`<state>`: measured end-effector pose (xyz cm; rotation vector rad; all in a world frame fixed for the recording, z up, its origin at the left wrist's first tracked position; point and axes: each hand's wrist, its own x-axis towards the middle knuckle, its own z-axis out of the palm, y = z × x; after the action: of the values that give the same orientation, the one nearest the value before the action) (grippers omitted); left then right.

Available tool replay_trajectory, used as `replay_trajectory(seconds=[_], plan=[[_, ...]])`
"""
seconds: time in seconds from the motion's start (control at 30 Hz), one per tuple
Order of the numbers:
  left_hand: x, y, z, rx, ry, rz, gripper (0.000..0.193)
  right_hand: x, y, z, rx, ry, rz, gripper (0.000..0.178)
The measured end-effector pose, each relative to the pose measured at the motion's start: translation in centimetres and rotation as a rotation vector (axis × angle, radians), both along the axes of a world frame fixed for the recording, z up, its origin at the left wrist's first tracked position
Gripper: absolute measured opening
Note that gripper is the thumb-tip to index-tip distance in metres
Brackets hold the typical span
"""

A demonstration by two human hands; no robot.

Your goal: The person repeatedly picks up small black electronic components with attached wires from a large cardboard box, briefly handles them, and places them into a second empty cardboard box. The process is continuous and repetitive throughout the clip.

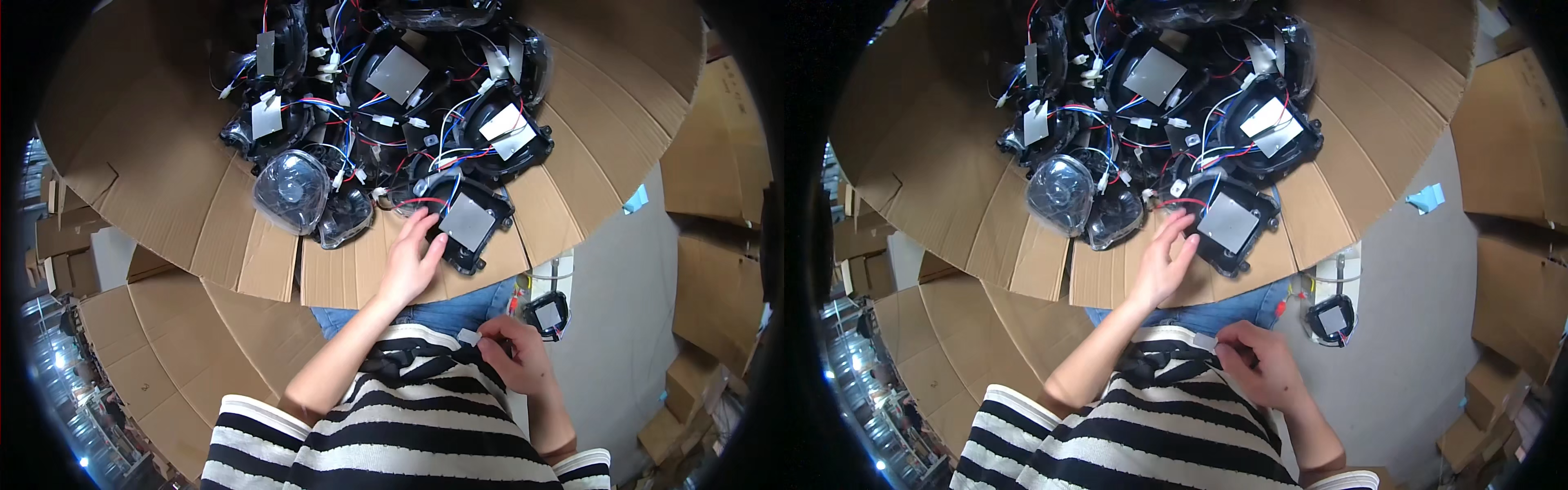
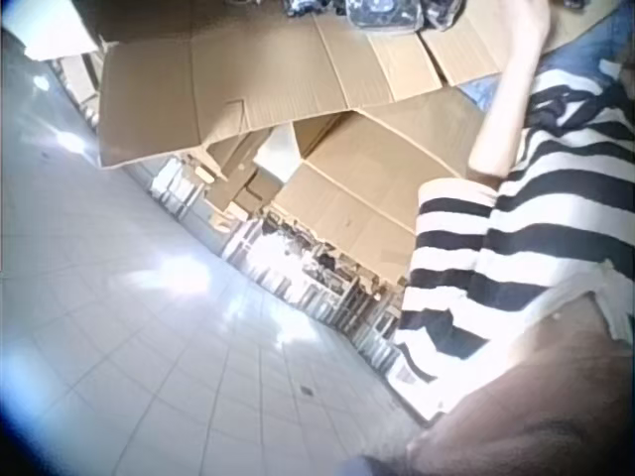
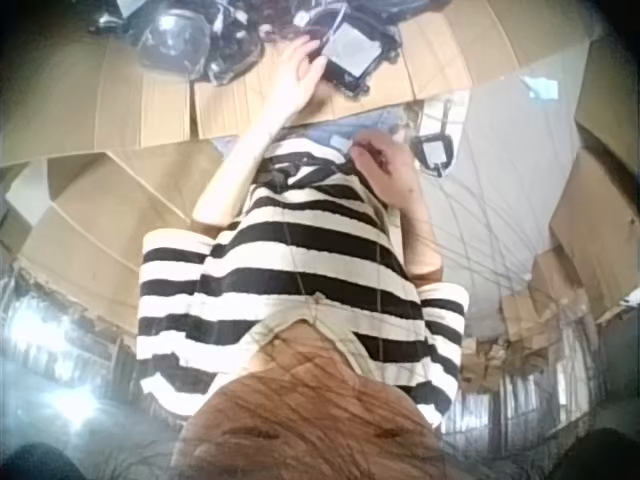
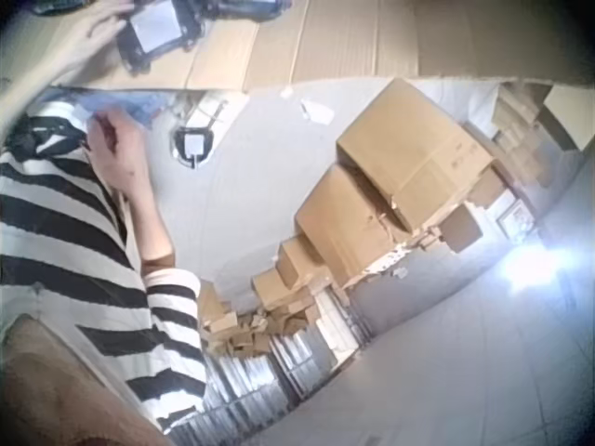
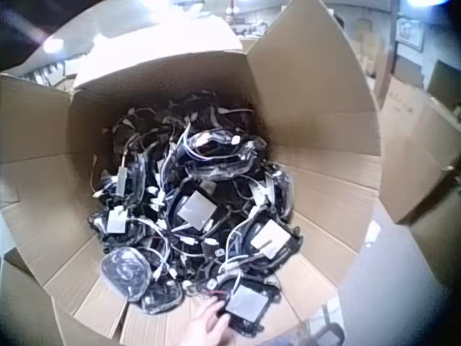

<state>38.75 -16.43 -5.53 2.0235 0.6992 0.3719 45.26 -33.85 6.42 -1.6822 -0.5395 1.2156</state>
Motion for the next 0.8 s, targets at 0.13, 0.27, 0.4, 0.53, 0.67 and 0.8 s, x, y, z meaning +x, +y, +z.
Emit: replay_trajectory(seconds=[0.13,0.27,0.4,0.53,0.67,0.8], plan=[[0.5,-0.6,-0.7,-0.590,0.048,0.178,0.029,0.1,0.3,-0.3,0.014,-0.024,0.008,0.004],[3.1,-1.4,-2.6,-0.075,0.071,0.189,0.034,0.4,0.5,0.0,0.040,-0.059,0.016,0.004],[6.7,-1.0,-0.3,0.109,0.245,-0.023,0.030,0.3,0.0,0.1,0.052,-0.066,0.010,0.004],[6.6,-0.8,0.2,-0.147,0.246,-0.091,0.042,0.4,-0.8,0.1,0.053,-0.054,0.005,0.004],[3.9,-0.6,2.3,0.130,0.333,-0.355,0.048,0.6,-1.1,-0.2,0.057,-0.043,-0.033,0.005],[0.8,0.2,3.7,0.497,0.317,-0.519,0.032,1.0,-1.0,0.1,0.059,-0.017,-0.049,0.005]])
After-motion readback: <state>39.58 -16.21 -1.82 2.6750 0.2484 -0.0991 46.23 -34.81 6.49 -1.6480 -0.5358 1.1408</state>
